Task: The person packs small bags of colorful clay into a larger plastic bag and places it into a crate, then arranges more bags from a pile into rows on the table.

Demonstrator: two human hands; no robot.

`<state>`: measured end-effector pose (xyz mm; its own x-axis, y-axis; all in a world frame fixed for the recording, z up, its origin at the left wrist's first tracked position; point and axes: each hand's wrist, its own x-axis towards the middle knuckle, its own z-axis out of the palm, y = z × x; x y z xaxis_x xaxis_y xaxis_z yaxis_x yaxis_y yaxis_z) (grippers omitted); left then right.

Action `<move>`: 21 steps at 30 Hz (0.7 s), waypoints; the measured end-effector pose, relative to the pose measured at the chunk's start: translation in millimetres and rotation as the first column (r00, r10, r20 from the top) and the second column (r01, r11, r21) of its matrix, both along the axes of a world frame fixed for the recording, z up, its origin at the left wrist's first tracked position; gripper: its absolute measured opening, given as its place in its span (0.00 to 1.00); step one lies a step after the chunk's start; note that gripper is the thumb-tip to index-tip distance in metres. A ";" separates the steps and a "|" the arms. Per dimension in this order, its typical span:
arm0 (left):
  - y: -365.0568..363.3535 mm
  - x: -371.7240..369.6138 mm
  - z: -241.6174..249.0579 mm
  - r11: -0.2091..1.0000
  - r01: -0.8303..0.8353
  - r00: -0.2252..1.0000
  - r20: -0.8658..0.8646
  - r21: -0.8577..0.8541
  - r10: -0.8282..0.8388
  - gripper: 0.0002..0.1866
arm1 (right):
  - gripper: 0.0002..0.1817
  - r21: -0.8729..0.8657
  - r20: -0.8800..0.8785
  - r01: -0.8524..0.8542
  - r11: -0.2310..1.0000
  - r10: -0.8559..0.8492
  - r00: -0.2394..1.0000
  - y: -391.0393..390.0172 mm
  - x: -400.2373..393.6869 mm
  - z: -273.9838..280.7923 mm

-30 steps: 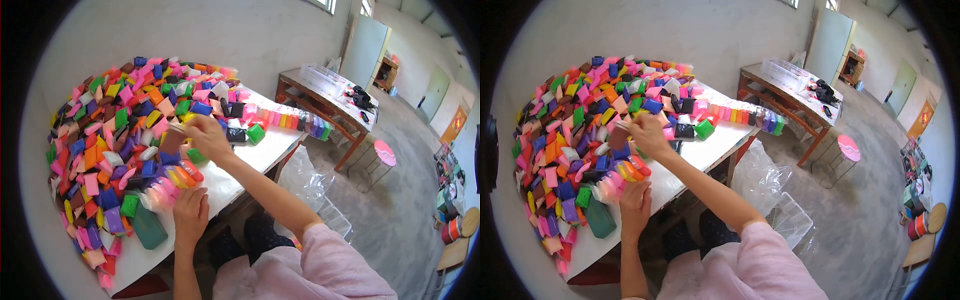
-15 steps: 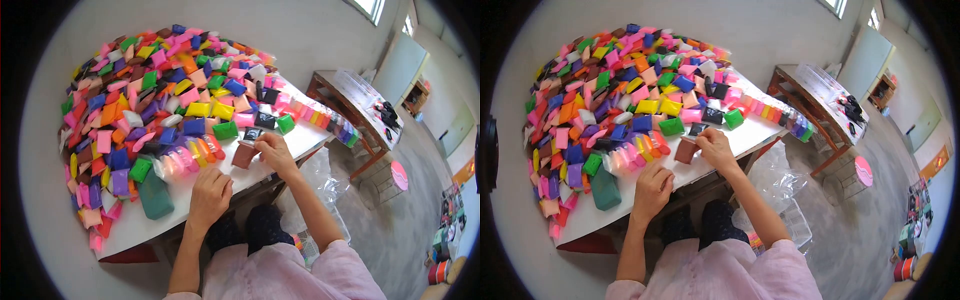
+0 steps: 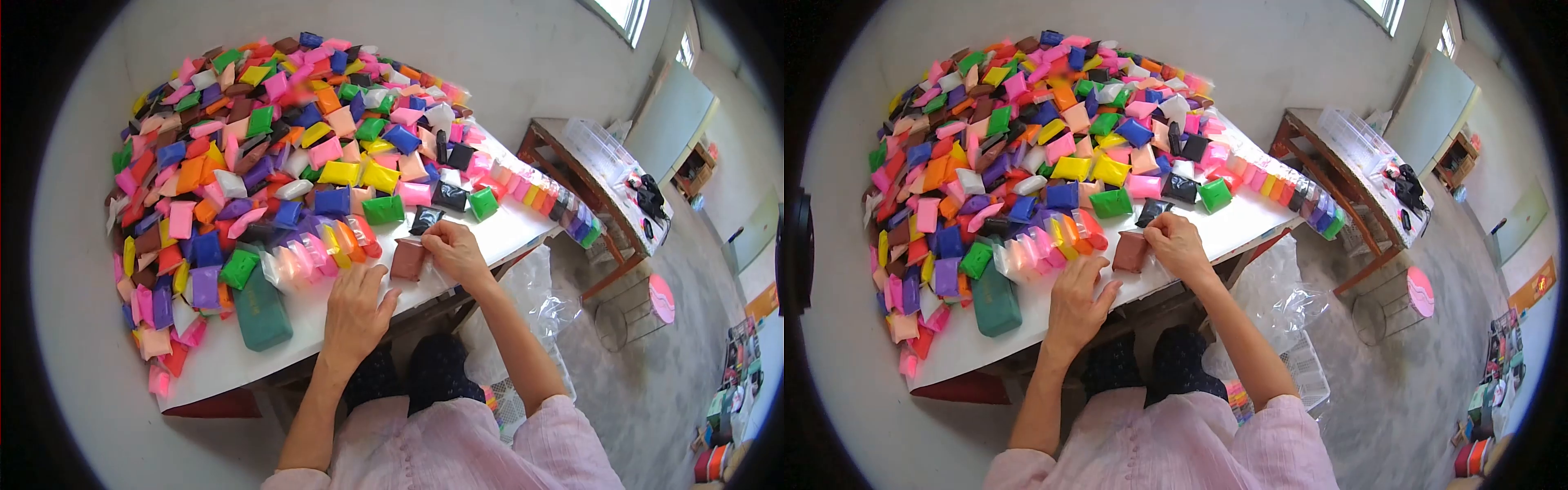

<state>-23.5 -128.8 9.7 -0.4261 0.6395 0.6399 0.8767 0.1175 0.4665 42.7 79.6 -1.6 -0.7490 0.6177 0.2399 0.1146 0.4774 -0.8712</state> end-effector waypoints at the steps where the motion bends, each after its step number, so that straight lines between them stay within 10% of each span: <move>1: 1.8 -0.6 0.4 1.000 -0.012 1.000 -0.012 -0.007 0.012 0.12 | 0.12 0.006 -0.006 0.021 1.000 -0.021 1.000 0.1 -1.6 -2.8; 21: 19.9 9.3 0.9 0.998 -0.021 1.000 -0.014 -0.055 0.021 0.05 | 0.11 0.255 -0.042 0.223 0.941 -0.220 0.975 -12.4 14.2 10.2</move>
